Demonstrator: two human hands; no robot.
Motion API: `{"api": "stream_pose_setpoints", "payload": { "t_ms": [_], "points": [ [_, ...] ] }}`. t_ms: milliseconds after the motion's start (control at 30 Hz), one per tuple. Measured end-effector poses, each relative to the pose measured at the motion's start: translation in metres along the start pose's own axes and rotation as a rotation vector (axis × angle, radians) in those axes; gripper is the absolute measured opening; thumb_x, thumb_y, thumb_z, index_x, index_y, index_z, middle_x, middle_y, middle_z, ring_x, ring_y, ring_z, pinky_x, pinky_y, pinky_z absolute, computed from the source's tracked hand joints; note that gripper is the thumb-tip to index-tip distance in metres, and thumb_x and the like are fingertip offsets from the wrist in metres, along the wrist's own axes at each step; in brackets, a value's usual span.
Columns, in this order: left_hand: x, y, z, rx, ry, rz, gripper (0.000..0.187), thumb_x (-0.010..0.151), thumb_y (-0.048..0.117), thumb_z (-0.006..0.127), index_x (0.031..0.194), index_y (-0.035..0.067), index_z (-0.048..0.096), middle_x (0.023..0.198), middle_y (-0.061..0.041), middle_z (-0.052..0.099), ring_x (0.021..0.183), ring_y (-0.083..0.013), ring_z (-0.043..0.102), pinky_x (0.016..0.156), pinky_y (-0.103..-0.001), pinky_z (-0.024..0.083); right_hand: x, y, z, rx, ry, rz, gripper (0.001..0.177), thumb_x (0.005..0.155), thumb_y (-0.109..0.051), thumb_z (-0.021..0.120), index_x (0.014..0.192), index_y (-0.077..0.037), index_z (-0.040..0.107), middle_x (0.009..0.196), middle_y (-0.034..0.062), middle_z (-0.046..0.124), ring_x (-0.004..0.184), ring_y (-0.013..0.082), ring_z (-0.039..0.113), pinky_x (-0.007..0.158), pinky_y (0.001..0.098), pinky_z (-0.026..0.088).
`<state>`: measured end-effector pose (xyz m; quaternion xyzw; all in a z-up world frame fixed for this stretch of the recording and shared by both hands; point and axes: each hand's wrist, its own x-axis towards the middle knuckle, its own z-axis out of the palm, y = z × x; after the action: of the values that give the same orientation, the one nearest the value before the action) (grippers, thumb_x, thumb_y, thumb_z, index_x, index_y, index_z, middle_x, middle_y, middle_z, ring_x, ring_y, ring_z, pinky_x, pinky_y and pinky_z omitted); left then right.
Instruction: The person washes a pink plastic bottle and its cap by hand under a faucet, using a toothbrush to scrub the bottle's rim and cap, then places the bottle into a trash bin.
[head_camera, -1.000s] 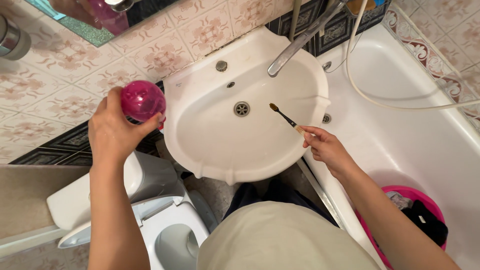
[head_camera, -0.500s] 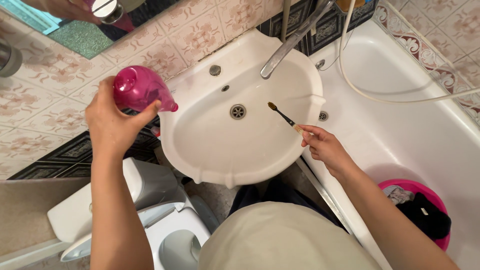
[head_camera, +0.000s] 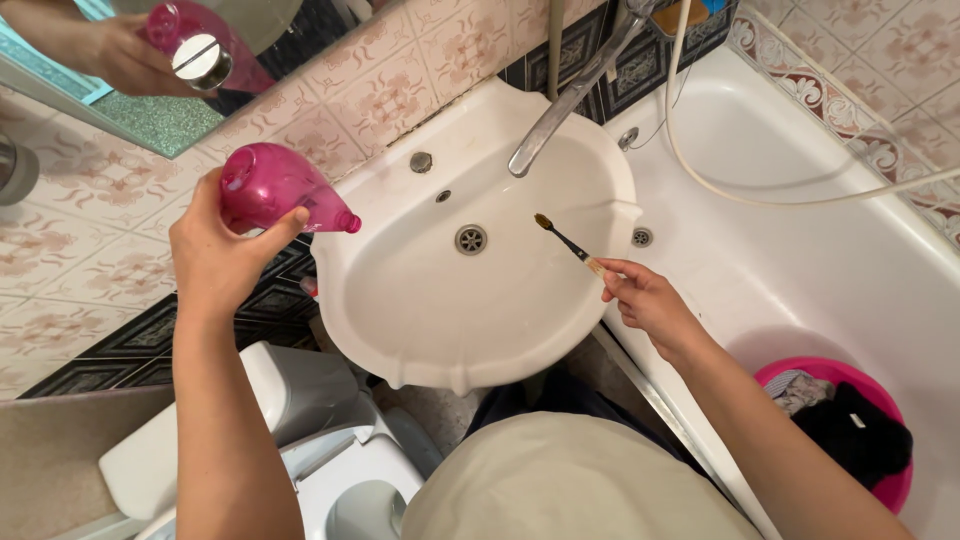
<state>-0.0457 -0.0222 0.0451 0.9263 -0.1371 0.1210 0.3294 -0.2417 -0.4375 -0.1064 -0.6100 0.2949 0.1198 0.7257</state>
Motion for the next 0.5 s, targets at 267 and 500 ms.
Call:
{"api": "stream_pose_setpoints", "payload": {
  "t_ms": [267, 500],
  "points": [
    [-0.007, -0.012, 0.001, 0.057, -0.010, -0.043, 0.076, 0.079, 0.045, 0.092, 0.132, -0.001, 0.064, 0.112, -0.017, 0.075, 0.103, -0.0292, 0.074, 0.092, -0.041, 0.055, 0.003, -0.002, 0.001, -0.019, 0.006, -0.006, 0.040, 0.101, -0.026, 0.058, 0.137, -0.009, 0.064, 0.084, -0.0012, 0.057, 0.052, 0.0041, 0.029, 0.047, 0.0216, 0.029],
    [-0.012, -0.025, 0.026, 0.104, 0.204, 0.165, 0.087, 0.085, 0.038, 0.098, 0.143, -0.008, 0.052, 0.124, -0.024, 0.068, 0.113, -0.0366, 0.070, 0.099, -0.044, 0.055, 0.007, -0.003, -0.002, -0.019, -0.004, -0.005, 0.041, 0.100, -0.027, 0.058, 0.137, -0.009, 0.064, 0.083, -0.0013, 0.057, 0.052, 0.0040, 0.029, 0.047, 0.0214, 0.028]
  ]
}}
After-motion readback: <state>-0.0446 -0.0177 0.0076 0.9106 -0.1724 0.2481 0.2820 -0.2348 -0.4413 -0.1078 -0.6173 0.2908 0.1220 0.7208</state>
